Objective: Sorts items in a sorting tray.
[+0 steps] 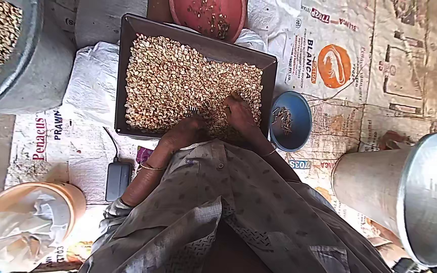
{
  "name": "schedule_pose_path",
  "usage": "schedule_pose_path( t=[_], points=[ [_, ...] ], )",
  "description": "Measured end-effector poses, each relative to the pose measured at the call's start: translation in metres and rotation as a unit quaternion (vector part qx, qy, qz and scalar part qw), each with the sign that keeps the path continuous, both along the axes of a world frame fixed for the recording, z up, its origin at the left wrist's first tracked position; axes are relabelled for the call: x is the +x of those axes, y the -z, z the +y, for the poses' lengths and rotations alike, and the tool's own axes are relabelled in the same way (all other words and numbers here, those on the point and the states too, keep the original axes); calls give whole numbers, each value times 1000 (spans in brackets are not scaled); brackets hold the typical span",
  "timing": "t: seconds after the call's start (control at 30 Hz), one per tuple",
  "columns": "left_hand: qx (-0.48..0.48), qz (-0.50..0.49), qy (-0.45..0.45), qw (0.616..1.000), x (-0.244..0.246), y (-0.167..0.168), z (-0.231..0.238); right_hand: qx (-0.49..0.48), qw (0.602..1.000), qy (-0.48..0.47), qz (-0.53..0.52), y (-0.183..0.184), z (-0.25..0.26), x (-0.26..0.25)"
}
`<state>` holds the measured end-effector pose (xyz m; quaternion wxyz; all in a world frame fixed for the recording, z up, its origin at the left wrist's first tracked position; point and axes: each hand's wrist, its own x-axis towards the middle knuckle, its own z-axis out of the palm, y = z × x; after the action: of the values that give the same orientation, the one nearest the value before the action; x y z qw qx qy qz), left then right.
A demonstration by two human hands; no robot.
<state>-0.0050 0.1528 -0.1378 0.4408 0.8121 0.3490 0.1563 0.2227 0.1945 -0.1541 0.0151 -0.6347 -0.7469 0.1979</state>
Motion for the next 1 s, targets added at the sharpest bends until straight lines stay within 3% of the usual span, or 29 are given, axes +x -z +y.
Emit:
schedule_pose_path(
  t=[0.13,0.4,0.5,0.67,0.8,0.87,1.0],
  points=[
    [2,-4,1,1000,-1,0,0,19,998,-12,55,1,-2,8],
    [1,7,-3,1000,-1,-2,0,-60,987,-48,138,-13,1,12],
    [10,1,25,1000,-1,27,11,21,981,-33,188,-14,21,9],
    [-1,14,31,999,0,36,17,32,990,-100,92,7,41,-8],
    [13,5,39,999,-1,44,18,38,988,-49,142,9,33,-5],
    [9,12,35,999,-1,38,15,19,986,-29,166,6,30,1],
    [-16,24,-5,1000,-2,-6,0,-26,981,-14,193,1,25,8]
  ],
)
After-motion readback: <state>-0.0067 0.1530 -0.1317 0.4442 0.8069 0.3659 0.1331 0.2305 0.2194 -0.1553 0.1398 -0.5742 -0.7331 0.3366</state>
